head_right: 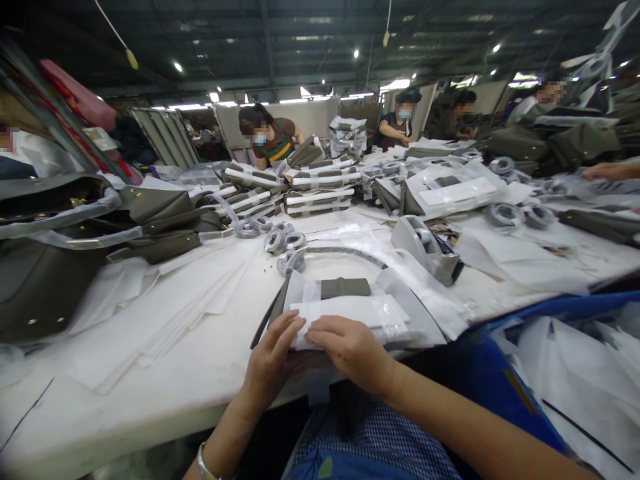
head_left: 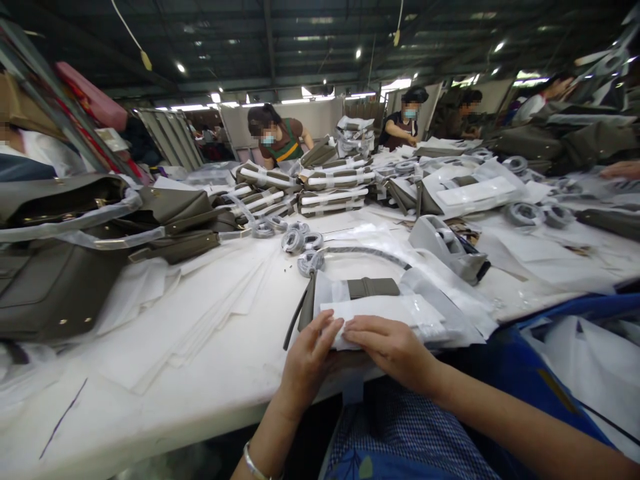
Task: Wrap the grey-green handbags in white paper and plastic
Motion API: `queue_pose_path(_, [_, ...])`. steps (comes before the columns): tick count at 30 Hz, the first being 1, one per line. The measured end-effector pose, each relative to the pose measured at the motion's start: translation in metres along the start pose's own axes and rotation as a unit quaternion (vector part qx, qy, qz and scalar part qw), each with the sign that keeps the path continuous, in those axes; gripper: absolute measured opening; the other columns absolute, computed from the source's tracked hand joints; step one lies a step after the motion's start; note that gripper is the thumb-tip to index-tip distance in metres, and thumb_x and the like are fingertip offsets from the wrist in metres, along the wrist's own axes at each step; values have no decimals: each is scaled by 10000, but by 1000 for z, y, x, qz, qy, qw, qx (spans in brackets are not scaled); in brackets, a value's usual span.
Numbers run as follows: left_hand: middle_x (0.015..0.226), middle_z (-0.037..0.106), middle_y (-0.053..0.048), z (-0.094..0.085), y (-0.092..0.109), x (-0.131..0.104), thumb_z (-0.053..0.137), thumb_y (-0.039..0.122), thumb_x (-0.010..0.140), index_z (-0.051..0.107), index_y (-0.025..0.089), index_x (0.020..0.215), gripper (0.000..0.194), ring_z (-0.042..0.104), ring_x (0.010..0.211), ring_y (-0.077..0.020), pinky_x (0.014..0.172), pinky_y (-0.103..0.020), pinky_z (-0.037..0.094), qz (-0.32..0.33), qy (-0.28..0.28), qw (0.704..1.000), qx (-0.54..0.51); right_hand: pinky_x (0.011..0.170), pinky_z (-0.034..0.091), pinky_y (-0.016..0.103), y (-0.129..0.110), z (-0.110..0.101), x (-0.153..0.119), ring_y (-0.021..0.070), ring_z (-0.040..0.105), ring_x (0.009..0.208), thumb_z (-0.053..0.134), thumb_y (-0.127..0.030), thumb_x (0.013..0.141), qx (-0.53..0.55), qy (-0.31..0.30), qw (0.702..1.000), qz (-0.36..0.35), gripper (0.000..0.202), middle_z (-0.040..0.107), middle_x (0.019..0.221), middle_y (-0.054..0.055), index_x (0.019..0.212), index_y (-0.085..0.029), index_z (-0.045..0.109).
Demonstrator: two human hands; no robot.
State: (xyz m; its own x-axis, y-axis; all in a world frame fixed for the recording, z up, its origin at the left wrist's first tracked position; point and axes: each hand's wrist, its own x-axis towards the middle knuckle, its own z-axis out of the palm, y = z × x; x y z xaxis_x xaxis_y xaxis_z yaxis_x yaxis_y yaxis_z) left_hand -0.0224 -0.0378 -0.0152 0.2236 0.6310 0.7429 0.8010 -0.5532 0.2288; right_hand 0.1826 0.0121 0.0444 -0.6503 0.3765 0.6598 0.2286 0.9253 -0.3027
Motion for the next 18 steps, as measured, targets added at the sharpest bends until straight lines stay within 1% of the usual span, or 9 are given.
queue_pose_path(2, [1406, 565, -151, -2, 1, 2, 593, 271, 947, 477, 201, 1416, 489, 576, 1254, -236, 1015, -369, 541, 19, -16, 1000, 8, 879, 590, 310, -3, -3, 0, 186, 703, 989, 490, -126, 966, 9, -22, 999, -27, 251, 754, 1026, 81, 1069, -182, 711])
queue_pose_path(4, [1392, 593, -126, -3, 3, 5, 588, 211, 945, 499, 185, 1408, 472, 556, 1278, -240, 1050, -379, 518, 43, -22, 998, 26, 814, 594, 283, -1, -11, 5, 172, 717, 904, 528, -189, 970, 25, -46, 998, -25, 211, 764, 971, 63, 1065, -205, 716])
queue_pose_path(7, [1347, 635, -99, -5, 5, 8, 580, 113, 924, 545, 145, 1366, 445, 516, 1323, -247, 1084, -393, 494, 71, -18, 996, 51, 781, 578, 285, 17, -26, 23, 176, 726, 843, 552, -288, 971, 3, -42, 997, 64, 211, 774, 952, 46, 1071, -238, 731])
queue_pose_path(9, [1345, 637, -104, -5, 5, 9, 576, 108, 924, 549, 123, 1361, 439, 508, 1334, -250, 1088, -399, 490, 85, -24, 994, 58, 895, 548, 345, 40, -31, 38, 225, 711, 991, 537, -333, 973, -44, -49, 989, 134, 262, 757, 1092, 64, 1130, -240, 724])
queue_pose_path(10, [1348, 634, -108, -4, 4, 8, 569, 120, 932, 545, 115, 1365, 434, 514, 1329, -248, 1087, -401, 490, 88, -28, 994, 58, 954, 519, 382, 52, -31, 45, 257, 682, 1079, 536, -353, 968, -67, -74, 982, 158, 295, 732, 1172, 80, 1167, -231, 715])
queue_pose_path(12, [1354, 631, -105, -4, 4, 7, 542, 133, 951, 542, 117, 1371, 420, 527, 1319, -243, 1085, -405, 491, 92, -31, 994, 58, 999, 479, 421, 75, -25, 56, 308, 637, 1163, 557, -400, 943, -87, -158, 965, 192, 360, 694, 1250, 112, 1206, -204, 705])
queue_pose_path(14, [1360, 629, -85, -3, 3, 6, 512, 125, 965, 546, 140, 1372, 409, 523, 1324, -237, 1085, -408, 488, 92, -33, 993, 59, 972, 475, 396, 92, -12, 62, 317, 641, 1148, 559, -439, 931, -72, -237, 945, 214, 379, 702, 1233, 114, 1176, -205, 727])
queue_pose_path(16, [1359, 632, -62, -2, 3, 5, 504, 121, 970, 554, 169, 1369, 405, 518, 1331, -234, 1080, -407, 491, 92, -33, 993, 61, 917, 476, 338, 101, 2, 66, 286, 669, 1085, 530, -461, 943, -45, -275, 935, 218, 357, 738, 1165, 76, 1110, -243, 758])
queue_pose_path(18, [1357, 633, -51, -2, 3, 5, 514, 133, 970, 556, 184, 1369, 404, 528, 1322, -236, 1066, -408, 502, 92, -31, 993, 67, 863, 471, 293, 103, 12, 71, 249, 692, 1001, 510, -474, 954, -33, -282, 936, 210, 346, 767, 1079, 44, 1019, -270, 782])
